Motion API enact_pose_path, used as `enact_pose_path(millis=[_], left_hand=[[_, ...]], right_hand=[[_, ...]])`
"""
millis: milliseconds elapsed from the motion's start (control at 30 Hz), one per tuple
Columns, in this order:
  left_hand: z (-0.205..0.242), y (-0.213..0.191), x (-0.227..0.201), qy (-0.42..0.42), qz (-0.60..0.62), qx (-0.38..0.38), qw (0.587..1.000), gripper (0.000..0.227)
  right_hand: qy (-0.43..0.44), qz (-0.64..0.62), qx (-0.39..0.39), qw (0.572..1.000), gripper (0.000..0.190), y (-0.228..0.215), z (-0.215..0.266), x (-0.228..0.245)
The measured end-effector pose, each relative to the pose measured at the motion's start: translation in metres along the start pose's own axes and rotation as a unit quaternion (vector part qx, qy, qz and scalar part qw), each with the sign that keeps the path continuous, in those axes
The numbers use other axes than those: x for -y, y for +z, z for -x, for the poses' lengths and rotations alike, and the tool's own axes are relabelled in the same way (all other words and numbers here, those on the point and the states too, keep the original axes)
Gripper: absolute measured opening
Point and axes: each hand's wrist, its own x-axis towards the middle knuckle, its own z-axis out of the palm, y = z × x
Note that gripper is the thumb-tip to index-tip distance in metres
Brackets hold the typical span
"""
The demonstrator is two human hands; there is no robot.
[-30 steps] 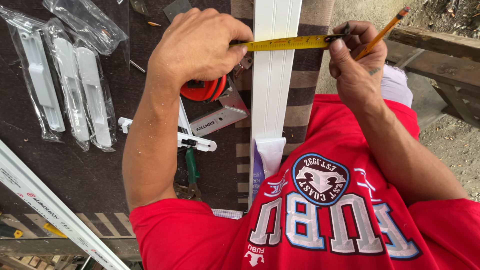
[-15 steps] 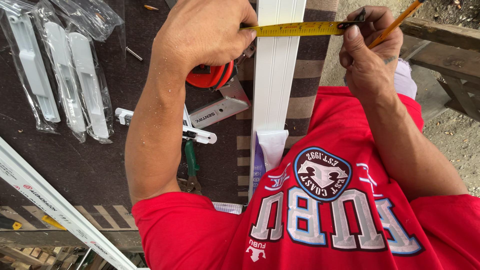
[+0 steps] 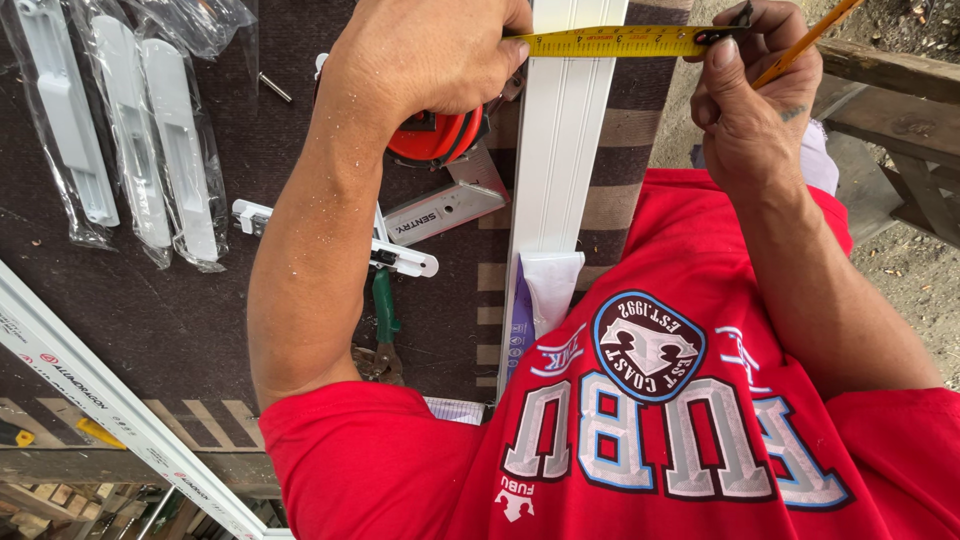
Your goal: The person measures a white aluminum profile using a tape measure and marks specific points with a pencil. They repeatedly reposition the tape measure and a metal bracket along the profile to take multiple measurements and make corresponding marks.
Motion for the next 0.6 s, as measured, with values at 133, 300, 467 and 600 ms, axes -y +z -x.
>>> enact_pose_path(millis=[133, 300, 467, 600], left_hand=[[-0.001, 0.003, 0.001, 0.003, 0.004, 0.001, 1.000, 0.026], [-0.002, 0.005, 0.002, 0.015, -0.011, -0.011, 1.000, 0.025], [-0.002, 0.008, 0.004, 0.045, -0.028, -0.053, 0.997, 0.023], [-0.002, 0.012, 0.002, 0.034, -0.037, -0.055, 0.997, 0.023]], right_hand=[[-0.006, 0.013, 0.016, 1.000, 0.019, -0.001, 0.002, 0.000], [-0.008, 0.016, 0.016, 1.000, 0.022, 0.004, 0.003, 0.006], [-0.018, 0.032, -0.009, 0.999, 0.027, 0.004, 0.007, 0.010], [-0.005, -0.010, -0.037, 0.999, 0.032, -0.006, 0.019, 0.006]])
